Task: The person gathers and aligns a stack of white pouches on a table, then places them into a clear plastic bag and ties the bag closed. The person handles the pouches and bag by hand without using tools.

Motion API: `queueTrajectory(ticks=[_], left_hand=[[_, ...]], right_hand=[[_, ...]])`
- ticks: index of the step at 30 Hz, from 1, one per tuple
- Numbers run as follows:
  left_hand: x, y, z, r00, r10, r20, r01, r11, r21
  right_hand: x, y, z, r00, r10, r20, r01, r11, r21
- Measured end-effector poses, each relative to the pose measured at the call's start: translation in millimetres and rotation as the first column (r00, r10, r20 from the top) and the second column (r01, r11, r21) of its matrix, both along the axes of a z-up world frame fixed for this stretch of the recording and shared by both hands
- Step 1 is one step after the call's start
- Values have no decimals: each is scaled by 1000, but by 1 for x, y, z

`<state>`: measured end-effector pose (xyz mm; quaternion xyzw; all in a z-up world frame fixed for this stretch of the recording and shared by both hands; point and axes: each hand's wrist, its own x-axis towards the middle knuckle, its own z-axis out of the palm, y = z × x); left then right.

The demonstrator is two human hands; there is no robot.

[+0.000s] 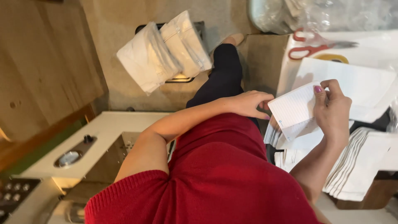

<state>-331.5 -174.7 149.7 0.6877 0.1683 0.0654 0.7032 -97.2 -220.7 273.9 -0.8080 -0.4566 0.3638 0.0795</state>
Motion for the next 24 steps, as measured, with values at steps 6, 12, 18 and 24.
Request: queueTrajectory(ticks=[6, 12, 18, 24], left_hand=[[25, 9, -11, 993, -114, -44, 115, 993, 19], [47, 40, 4, 996, 33, -86, -31, 999, 20], [86, 70, 27, 974, 225, 1, -223, 963, 150], [160, 88, 47, 991, 137, 10, -136, 977, 166]], right_hand=[[36, -54, -10, 978, -198, 62, 195, 979, 59], [64, -97, -26, 914, -405, 31, 388, 892, 231], [86, -85, -62, 863, -503, -45, 473, 774, 420], [96, -22, -111, 843, -521, -133, 483, 624, 614]])
